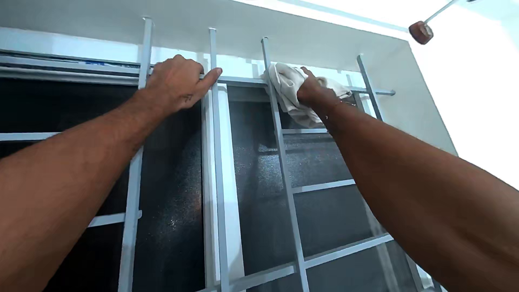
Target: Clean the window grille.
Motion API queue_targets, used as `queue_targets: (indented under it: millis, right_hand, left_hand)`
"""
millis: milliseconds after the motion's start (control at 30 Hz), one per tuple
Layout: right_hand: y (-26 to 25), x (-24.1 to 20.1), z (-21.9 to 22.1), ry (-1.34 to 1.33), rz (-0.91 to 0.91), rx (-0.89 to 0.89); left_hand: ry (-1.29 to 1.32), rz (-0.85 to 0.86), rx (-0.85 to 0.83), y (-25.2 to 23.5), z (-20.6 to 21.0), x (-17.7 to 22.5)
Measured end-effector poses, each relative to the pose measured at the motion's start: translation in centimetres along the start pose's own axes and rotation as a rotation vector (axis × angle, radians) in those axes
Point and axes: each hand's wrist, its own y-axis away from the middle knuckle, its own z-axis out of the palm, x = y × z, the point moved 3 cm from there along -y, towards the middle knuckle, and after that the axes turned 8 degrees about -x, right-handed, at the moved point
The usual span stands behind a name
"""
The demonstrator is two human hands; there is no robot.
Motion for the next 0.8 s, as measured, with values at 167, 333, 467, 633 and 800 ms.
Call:
queue_targets:
  millis: [167,333,467,633,800]
  right_hand:
    - [0.3,0.0,0.1,0.062,-0.092,0.044]
    - [-0.3,-0.9,-0.6,0.111,0.003,-0.067]
    - [0.5,-1.7,-1.4,0.028,0.050,-0.104]
    - [0.8,-0.6,-1.2,-0.053,-0.078,-0.059]
    - [0.7,-0.7,-1.1,-0.039,-0.173,0.002]
  left_hand:
    - [0.008,-0.069,-0.002,-1.6,0.1,-0.2]
    - [-0.060,-0.102,0.010,-2.3,0.9,-0.5]
    - [-0.041,-0.093,-0.034,-2.3,0.9,-0.3]
    - [-0.026,-0.092,0.018,-2.2,1.3,-0.2]
    - [-0.036,-0.071,0.064,-1.9,1.3,-0.4]
